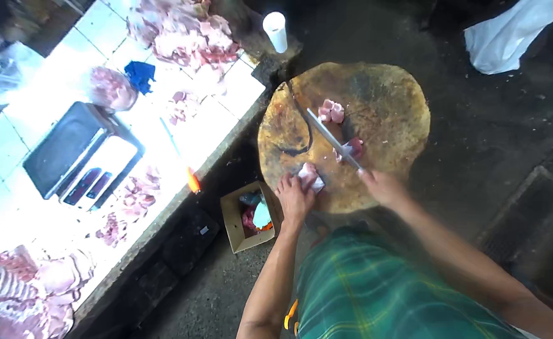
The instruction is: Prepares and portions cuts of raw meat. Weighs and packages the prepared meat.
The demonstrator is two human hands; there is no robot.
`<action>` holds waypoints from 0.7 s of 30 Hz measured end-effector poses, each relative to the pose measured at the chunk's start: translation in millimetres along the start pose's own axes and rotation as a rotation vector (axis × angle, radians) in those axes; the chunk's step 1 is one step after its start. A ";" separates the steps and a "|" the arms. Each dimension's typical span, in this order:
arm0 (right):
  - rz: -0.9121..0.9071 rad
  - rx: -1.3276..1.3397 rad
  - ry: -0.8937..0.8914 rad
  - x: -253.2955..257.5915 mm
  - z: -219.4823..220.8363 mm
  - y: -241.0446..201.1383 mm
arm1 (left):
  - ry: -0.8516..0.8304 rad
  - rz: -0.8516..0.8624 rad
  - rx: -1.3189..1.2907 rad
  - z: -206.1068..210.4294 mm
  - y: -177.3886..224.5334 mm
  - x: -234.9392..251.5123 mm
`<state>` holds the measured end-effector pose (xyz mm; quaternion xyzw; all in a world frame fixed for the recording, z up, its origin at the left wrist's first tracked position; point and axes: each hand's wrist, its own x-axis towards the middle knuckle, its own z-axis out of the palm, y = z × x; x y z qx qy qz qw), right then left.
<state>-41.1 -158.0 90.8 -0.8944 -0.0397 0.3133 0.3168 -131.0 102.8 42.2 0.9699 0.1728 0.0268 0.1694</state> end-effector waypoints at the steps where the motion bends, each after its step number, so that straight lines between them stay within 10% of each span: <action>1: 0.018 0.094 0.003 0.3 -12.1 1.4 | 0.020 0.015 -0.032 0.1 8.3 4.4; 10: 0.139 0.438 0.102 -30.3 -41.4 64.6 | -0.260 0.149 -0.001 45.1 101.5 92.4; 21: 0.319 0.972 -0.218 -54.5 -3.3 142.6 | -0.393 0.017 0.099 19.9 84.3 161.9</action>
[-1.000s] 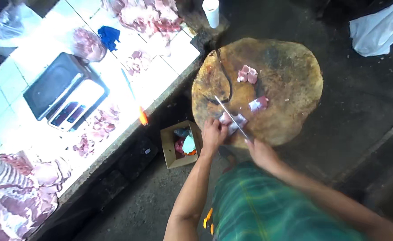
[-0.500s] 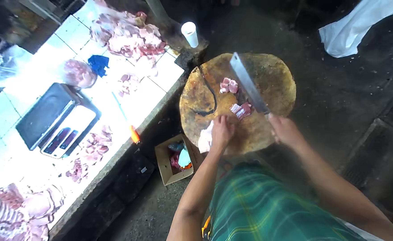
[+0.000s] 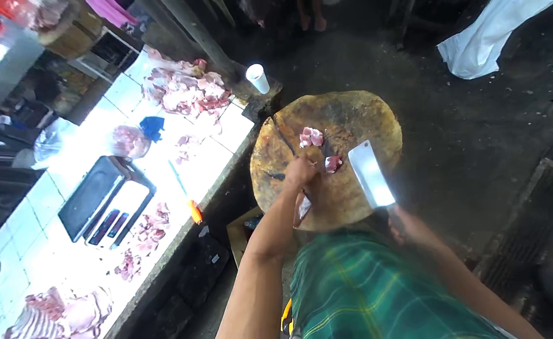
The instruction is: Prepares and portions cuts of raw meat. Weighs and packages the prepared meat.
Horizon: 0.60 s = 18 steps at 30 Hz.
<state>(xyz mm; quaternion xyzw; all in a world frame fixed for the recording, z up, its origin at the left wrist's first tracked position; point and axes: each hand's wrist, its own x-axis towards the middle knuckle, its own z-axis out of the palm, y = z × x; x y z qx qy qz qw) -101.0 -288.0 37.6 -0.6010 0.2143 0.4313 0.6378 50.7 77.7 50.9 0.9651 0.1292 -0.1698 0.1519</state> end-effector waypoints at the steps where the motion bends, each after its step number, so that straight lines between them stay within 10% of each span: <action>1: 0.017 0.009 -0.013 -1.7 1.0 3.7 | 0.013 -0.020 0.006 -1.6 -3.0 0.4; 11: 0.060 0.278 -0.063 -24.6 53.2 44.8 | 0.231 0.164 -0.378 -42.5 -44.5 80.5; 18: 0.035 0.346 -0.030 -16.4 108.3 46.7 | 0.057 0.565 -0.310 -20.1 -27.7 149.1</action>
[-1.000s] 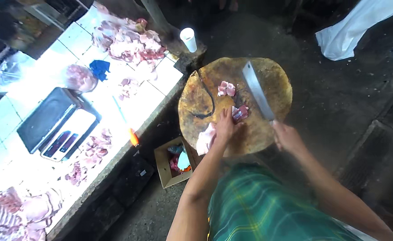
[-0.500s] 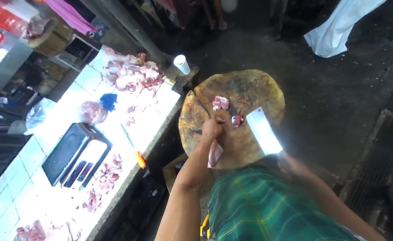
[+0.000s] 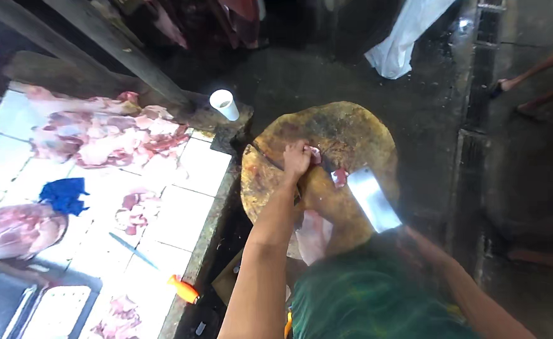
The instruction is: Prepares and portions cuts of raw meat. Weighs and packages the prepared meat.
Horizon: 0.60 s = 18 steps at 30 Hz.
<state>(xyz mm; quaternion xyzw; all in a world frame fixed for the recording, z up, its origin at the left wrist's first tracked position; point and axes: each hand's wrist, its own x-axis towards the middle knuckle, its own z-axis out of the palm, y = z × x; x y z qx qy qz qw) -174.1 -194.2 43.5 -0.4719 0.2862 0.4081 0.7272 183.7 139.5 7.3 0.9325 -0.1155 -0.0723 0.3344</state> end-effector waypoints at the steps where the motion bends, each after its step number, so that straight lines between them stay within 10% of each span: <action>1: -0.007 0.015 -0.010 4.1 3.5 2.5 | -0.029 0.022 -0.013 5.2 7.3 -1.3; 13: -0.001 -0.101 -0.069 54.5 61.4 -29.3 | 0.254 -0.028 0.163 77.2 67.0 -85.1; 18: -0.033 -0.327 0.048 26.1 71.3 -59.4 | 0.437 -0.182 -0.187 74.3 69.8 -76.2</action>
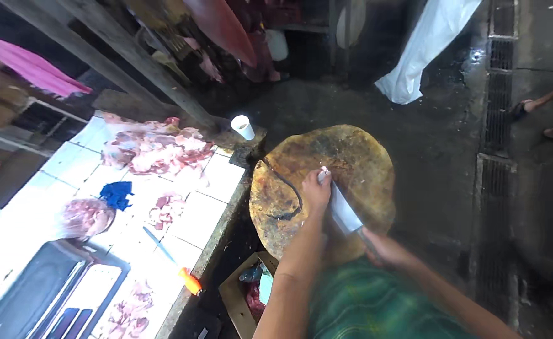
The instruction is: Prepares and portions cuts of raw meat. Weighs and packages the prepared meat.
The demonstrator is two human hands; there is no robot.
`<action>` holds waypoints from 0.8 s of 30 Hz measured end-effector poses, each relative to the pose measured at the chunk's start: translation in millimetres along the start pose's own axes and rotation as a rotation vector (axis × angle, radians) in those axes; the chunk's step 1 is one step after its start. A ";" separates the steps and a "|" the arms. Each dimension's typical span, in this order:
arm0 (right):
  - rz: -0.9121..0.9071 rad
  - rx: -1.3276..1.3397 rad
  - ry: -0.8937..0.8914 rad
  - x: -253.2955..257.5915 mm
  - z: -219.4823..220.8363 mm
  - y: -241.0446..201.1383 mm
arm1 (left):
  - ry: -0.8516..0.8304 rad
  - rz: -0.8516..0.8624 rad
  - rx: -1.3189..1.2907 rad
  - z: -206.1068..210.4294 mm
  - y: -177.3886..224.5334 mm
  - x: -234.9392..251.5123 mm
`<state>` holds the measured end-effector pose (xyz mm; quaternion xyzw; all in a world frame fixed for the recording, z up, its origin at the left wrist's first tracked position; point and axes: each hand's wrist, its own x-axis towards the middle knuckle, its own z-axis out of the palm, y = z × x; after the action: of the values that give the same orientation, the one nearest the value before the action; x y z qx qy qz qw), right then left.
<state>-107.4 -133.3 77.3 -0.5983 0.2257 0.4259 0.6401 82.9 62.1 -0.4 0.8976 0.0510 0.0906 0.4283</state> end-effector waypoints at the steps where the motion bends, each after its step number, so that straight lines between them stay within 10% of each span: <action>1: -0.010 -0.079 0.030 -9.3 0.5 -9.3 | 0.026 -0.068 -0.157 -5.9 5.3 1.6; 5: -0.039 -0.337 0.085 -41.7 -3.7 -40.6 | -0.004 -0.421 -0.875 -35.7 20.6 -0.1; 11: -0.131 -0.375 0.066 -62.9 -18.5 -53.5 | -0.063 -0.465 -1.700 -71.3 2.4 -8.2; 17: -0.072 0.174 -0.011 -12.4 -51.2 -13.8 | 0.096 -0.542 -1.194 -75.9 -48.4 18.7; 24: -0.019 0.303 -0.113 32.3 -60.9 22.6 | -0.024 -0.435 -0.812 -52.1 -11.9 54.0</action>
<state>-95.1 -184.6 27.5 -0.4719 0.2452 0.4140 0.7388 124.8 118.3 28.9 0.6265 0.1936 0.0007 0.7550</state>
